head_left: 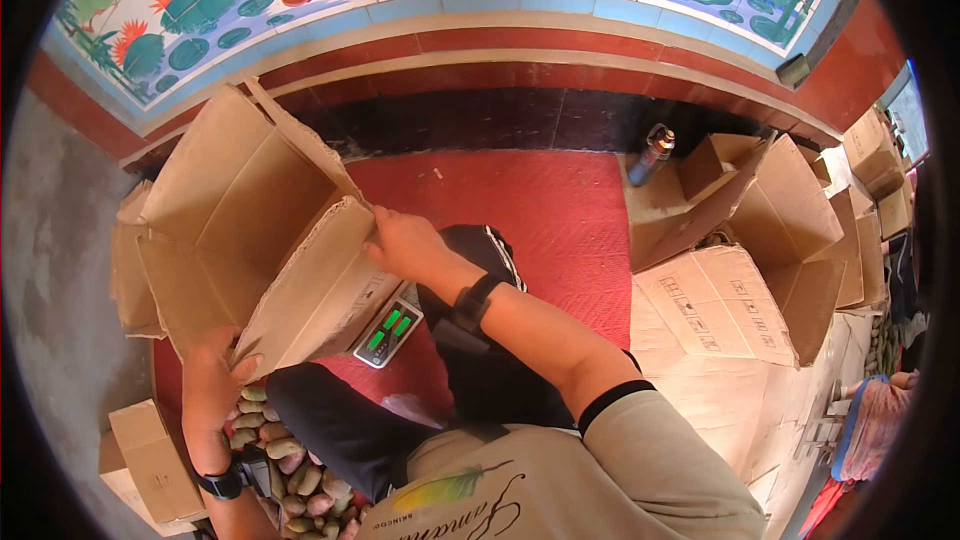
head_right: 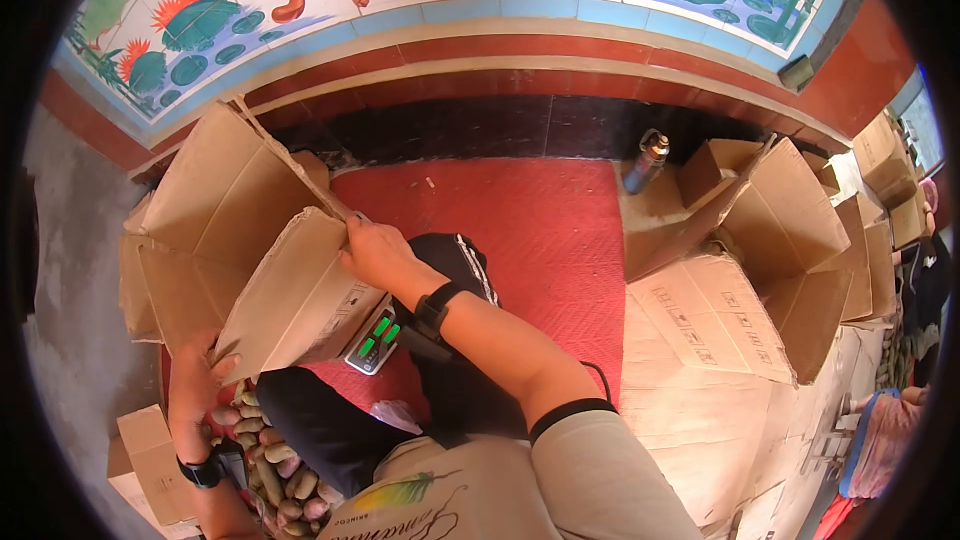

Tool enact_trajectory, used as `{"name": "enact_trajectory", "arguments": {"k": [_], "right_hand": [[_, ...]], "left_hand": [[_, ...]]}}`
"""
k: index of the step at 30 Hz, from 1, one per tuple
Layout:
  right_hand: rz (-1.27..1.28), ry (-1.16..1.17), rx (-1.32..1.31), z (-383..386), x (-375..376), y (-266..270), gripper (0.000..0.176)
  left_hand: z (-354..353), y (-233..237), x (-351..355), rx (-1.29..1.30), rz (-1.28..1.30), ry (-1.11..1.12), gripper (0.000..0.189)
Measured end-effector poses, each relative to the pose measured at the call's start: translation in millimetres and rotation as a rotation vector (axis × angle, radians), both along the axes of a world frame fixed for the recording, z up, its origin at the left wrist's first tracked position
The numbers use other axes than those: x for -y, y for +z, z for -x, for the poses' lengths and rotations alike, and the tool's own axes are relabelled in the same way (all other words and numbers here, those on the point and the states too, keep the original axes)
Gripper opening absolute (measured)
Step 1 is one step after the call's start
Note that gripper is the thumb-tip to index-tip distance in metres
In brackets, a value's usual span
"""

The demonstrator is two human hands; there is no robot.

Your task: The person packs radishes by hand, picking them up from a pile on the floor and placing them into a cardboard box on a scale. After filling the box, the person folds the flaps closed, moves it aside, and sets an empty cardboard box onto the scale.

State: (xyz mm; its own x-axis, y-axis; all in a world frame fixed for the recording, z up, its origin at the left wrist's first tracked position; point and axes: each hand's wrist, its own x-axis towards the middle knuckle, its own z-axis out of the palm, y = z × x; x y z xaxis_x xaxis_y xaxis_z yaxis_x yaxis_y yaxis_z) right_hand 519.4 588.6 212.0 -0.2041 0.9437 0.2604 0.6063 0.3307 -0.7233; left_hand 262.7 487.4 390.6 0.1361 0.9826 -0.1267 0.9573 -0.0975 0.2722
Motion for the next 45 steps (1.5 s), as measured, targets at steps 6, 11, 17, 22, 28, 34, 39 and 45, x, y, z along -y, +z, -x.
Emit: {"name": "enact_trajectory", "arguments": {"k": [6, 11, 17, 22, 28, 34, 39, 45], "right_hand": [[0.01, -0.032, 0.092, 1, -3, -5, 0.04], [0.135, 0.012, 0.203, 1, -4, 6, 0.041], [0.075, 0.072, 0.171, 3, -5, 4, 0.044], [0.07, 0.025, 0.113, 5, -9, -1, 0.041], [0.078, 0.0, 0.144, 5, -12, -2, 0.033], [0.023, -0.054, 0.153, 1, -16, -13, 0.024], [-0.089, 0.024, 0.164, -5, -15, -16, 0.019], [-0.113, 0.086, 0.181, -4, -13, -8, 0.015]], "left_hand": [[15, -19, 14, -0.101, -0.154, 0.044, 0.03], [24, -33, 19, 0.115, -0.225, 0.036, 0.019], [16, -37, 33, 0.12, -0.305, 0.066, 0.014], [-1, -28, 35, 0.061, -0.303, 0.069, 0.012], [4, -31, 26, 0.083, -0.307, 0.037, 0.013], [-1, -37, 24, 0.175, -0.448, 0.034, 0.014], [3, -45, 42, 0.183, -0.59, 0.009, 0.018], [-4, -48, 76, 0.196, -0.784, 0.012, 0.04]]}}
